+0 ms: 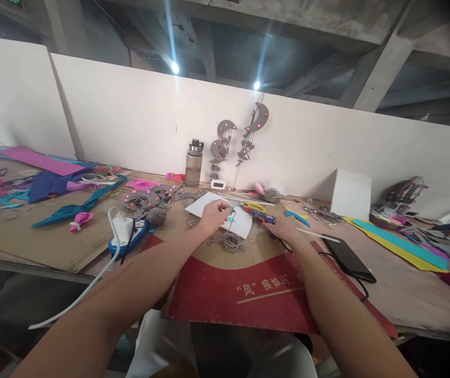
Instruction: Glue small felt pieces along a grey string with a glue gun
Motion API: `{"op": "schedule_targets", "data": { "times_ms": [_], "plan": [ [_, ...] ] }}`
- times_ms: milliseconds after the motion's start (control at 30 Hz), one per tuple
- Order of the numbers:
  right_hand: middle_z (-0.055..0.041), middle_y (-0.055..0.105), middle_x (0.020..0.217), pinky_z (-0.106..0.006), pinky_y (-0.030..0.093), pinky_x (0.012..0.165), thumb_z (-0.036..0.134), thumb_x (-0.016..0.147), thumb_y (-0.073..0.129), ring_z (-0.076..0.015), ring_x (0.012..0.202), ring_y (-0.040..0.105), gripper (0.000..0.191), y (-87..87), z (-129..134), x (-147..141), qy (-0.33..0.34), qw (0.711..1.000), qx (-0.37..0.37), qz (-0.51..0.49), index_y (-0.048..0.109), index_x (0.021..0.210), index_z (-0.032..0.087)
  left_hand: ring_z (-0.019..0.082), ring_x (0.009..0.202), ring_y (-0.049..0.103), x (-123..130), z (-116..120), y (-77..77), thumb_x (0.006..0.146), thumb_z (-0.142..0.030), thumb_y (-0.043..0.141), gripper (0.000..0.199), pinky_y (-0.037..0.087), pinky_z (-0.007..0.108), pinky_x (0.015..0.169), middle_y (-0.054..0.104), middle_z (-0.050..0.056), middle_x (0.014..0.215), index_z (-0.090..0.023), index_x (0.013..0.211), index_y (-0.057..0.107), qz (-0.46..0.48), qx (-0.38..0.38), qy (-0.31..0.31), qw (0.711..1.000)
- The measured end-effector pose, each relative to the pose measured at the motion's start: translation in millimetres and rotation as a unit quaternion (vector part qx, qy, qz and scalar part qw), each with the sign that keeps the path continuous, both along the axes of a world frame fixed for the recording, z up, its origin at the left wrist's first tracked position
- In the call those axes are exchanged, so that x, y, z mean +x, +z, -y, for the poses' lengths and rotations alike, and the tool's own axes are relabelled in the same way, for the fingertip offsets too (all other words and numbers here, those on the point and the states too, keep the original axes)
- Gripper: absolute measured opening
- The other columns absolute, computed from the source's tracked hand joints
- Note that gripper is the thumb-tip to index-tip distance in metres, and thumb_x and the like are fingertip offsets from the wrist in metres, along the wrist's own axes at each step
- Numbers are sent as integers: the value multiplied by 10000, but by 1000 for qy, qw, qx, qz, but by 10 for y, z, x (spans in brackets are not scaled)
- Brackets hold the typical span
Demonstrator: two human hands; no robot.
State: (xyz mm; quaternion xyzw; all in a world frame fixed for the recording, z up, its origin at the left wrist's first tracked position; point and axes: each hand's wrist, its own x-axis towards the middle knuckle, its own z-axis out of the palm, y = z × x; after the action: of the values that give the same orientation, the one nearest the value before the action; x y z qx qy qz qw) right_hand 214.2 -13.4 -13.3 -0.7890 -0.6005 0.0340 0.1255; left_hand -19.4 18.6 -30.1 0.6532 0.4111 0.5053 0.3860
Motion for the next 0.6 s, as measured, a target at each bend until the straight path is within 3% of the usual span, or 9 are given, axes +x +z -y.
{"op": "schedule_targets", "data": {
  "times_ms": [167,267,367,600],
  "plan": [
    [-142,672,995,-258,447,685,197,743,557,-231,886,634,371,-157,-88,24,-9,1000,1,-28,605,1103,119,96,596,541,30,83,17,730,-215,553,62,432,218,586,620,-6,683,-172,740,596,-97,154,-12,983],
    [-136,670,1005,-260,450,674,193,732,550,-228,866,636,400,-230,-139,60,-25,999,9,-43,592,1125,128,103,629,532,53,139,44,737,-213,553,63,419,232,638,635,0,727,-176,731,604,-143,218,-30,965],
    [-148,670,959,-285,457,665,250,734,561,-245,834,635,363,-276,-171,97,-41,997,20,-60,609,1071,121,114,642,532,40,122,72,737,-208,551,71,411,238,642,642,6,740,-182,745,617,-158,219,-9,963],
    [-123,655,746,-323,456,632,264,701,595,-252,733,616,172,-236,-149,108,-61,987,69,-134,624,821,144,150,672,560,-255,-257,83,728,-209,558,99,405,258,665,651,31,712,-185,740,654,-92,132,164,973]
  ]
}}
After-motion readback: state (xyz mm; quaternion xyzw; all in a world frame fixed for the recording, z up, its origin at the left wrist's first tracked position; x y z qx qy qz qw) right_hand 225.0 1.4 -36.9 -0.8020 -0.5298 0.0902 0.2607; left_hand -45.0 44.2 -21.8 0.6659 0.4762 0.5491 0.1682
